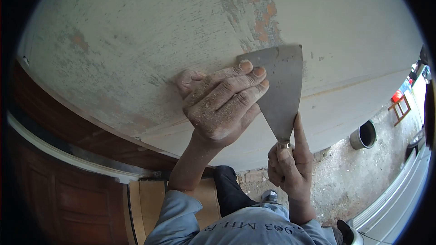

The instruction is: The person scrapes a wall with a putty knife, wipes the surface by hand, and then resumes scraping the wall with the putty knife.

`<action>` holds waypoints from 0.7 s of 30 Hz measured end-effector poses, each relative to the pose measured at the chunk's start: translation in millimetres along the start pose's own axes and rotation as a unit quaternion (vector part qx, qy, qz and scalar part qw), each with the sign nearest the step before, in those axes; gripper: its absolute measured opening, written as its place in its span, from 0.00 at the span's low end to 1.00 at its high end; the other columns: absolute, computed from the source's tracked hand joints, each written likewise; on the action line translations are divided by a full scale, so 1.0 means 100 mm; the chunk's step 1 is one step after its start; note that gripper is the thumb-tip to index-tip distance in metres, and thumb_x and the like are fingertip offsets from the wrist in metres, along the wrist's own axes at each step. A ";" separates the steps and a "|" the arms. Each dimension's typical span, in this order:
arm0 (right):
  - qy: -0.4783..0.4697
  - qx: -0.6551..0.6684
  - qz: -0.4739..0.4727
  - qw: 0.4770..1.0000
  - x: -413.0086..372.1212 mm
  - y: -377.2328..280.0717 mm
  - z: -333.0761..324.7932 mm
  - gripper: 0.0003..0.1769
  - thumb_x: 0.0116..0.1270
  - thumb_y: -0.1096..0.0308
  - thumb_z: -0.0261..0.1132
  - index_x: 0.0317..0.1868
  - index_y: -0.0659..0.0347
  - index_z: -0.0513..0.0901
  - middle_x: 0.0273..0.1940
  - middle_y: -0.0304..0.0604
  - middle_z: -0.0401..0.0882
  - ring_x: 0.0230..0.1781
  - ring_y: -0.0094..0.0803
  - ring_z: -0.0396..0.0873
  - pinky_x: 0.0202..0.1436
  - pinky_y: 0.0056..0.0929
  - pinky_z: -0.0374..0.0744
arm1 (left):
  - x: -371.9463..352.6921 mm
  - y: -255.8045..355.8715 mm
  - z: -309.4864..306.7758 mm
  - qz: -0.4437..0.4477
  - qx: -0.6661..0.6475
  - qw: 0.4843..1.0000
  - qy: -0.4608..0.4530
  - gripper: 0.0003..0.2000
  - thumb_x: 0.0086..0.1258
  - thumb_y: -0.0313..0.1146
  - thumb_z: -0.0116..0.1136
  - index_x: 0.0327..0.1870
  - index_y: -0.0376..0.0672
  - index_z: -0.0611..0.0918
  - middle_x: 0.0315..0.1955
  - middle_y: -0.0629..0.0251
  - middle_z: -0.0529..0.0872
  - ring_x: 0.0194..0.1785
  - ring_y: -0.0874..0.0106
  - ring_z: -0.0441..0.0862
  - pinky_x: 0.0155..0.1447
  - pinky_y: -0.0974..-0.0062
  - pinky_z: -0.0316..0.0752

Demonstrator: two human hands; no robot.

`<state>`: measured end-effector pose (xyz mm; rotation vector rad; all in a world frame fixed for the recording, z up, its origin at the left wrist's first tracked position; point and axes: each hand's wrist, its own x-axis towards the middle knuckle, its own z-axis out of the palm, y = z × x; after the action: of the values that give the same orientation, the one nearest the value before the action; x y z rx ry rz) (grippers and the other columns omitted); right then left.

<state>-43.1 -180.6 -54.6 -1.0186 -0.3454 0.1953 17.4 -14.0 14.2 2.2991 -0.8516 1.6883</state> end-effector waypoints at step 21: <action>0.001 -0.025 0.018 1.000 -0.11 -0.10 -0.08 0.36 0.71 0.70 0.51 0.72 0.68 0.42 0.21 0.33 0.70 0.16 0.13 0.64 0.19 0.14 0.64 | -0.07 0.08 0.01 -0.003 -0.011 1.000 -0.025 0.05 0.52 0.33 0.67 0.30 0.51 0.85 0.32 0.78 0.87 0.43 0.82 0.83 0.47 0.70 0.59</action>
<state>-50.1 -195.2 -51.9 -1.0755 -0.3311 0.2193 12.5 -18.8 6.0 2.3364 -0.8682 1.6155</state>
